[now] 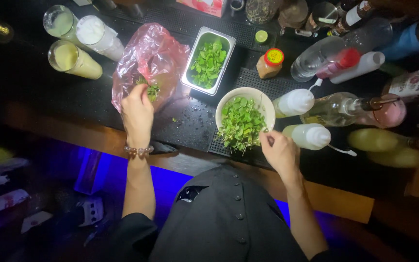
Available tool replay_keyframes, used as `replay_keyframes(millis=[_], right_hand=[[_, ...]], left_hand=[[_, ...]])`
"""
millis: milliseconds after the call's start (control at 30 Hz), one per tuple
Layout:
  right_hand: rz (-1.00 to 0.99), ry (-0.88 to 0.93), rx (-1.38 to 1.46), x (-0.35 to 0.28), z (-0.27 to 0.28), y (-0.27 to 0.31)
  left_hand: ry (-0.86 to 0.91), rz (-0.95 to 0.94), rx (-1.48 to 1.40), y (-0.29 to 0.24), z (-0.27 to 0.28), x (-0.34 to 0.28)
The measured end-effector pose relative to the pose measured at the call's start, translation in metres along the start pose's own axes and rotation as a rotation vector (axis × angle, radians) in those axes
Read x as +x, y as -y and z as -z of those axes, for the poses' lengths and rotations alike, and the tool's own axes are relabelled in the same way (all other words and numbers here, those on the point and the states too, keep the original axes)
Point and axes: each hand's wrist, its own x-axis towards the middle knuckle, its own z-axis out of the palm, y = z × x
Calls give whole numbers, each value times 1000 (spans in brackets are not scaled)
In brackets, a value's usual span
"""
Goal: Picking mint leaves from a plastic bag and placing them into a bowl.
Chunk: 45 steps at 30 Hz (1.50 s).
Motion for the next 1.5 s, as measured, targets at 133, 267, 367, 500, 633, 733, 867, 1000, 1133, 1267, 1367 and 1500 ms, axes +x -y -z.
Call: replay_keyframes(millis=[133,267,367,500,633,733,867,1000,1133,1267,1367,1500], right_hand=[[5,132,56,-9,-5,-3],[18,132,195,-12,-21,4],[89,-2,256,-12,-32,-1],[196,-99,505,-18,-19,2],[-12,-145,183,-16,-7,0],[-101,-16,187,-12,-15,-4],[-115,44,280,0,-42,-23],[-38,-47,423,0,-44,-37],[51,-214,585,-20,-20,-14],[265,-319,657,-28,-5,10],[434,-384,572,-31,3,22],[371,-297,590,-32,-4,19]], left_hand=[[10,-105,-41,-4,-1,-6],[-151,-165,-10,-2,-4,-12],[-235,-214,-19,7,-8,-11],[-357,-287,-110,-6,-11,-14],[-365,-324,-169,-15,-27,-20],[-299,-344,-315,-48,-36,-38],[-68,-380,-418,-83,-48,-66],[195,-358,-534,-100,-58,-89],[380,-227,-660,-115,-62,-99],[681,18,-767,-123,-79,-108],[773,185,-903,-130,-85,-108],[730,343,-1070,-119,-109,-112]])
